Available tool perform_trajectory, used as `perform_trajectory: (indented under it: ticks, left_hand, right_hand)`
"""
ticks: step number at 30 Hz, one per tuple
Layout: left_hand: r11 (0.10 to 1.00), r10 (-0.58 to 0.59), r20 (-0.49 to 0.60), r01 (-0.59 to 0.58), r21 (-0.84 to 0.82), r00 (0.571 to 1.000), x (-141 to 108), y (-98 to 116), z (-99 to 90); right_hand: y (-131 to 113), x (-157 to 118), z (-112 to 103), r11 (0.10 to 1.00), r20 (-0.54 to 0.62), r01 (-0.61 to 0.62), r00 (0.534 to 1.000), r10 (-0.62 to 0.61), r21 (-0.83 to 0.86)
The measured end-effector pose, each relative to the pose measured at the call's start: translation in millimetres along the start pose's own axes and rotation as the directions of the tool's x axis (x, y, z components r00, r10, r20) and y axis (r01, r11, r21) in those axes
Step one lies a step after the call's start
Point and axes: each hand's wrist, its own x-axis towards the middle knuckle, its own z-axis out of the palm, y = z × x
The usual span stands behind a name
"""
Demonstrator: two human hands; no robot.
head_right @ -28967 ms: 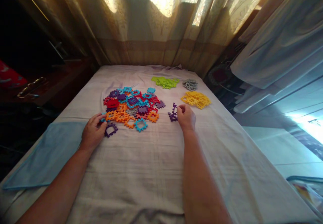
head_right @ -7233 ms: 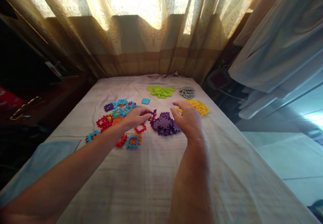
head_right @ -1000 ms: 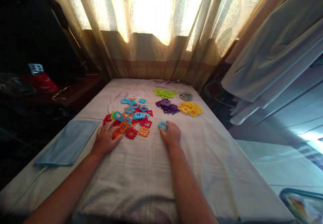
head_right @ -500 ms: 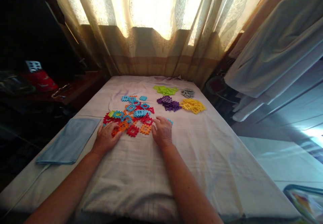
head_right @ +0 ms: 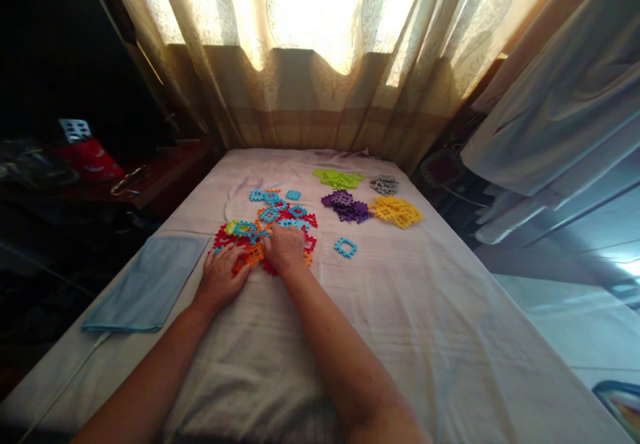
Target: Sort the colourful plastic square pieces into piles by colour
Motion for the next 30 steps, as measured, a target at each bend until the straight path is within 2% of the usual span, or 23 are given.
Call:
perform_trajectory:
  ticks: [5, 10, 13, 15, 21, 26, 30]
  left_hand:
    - [1.000, 0.003, 0.001, -0.003, -0.008, 1.000, 0, -1, 0.7]
    - [1.000, 0.009, 0.010, -0.008, -0.020, 1.000, 1, 0, -2.0]
    - [1.000, 0.015, 0.023, -0.014, -0.022, 1.000, 2, 1, -4.0]
    - [1.000, 0.022, 0.028, -0.022, -0.020, 0.999, 2, 2, -4.7]
    - [0.998, 0.062, 0.035, -0.061, -0.023, 0.997, 0, 5, -5.2]
    - [0.993, 0.108, 0.034, -0.107, -0.051, 0.994, -1, 4, -5.3]
    - [0.986, 0.138, 0.011, -0.137, -0.091, 0.990, -2, 2, -2.6]
  right_hand:
    - [-1, 5, 4, 0.989, 0.006, -0.094, 0.996, 0.094, 0.112]
    - [19, 8, 0, 0.928, 0.015, -0.197, 0.979, 0.202, 0.315]
    - [30, 6, -5, 0.953, -0.040, -0.142, 0.987, 0.158, 0.269]
    - [30, 4, -6, 0.976, -0.037, -0.091, 0.994, 0.100, 0.199]
    - [8, 2, -1, 0.999, 0.038, -0.013, 0.999, 0.011, 0.051]
    - [0, 11, 4, 0.994, 0.060, -0.042, 0.998, 0.037, 0.098]
    - [8, 19, 9, 0.950, 0.056, -0.137, 0.990, 0.127, 0.280]
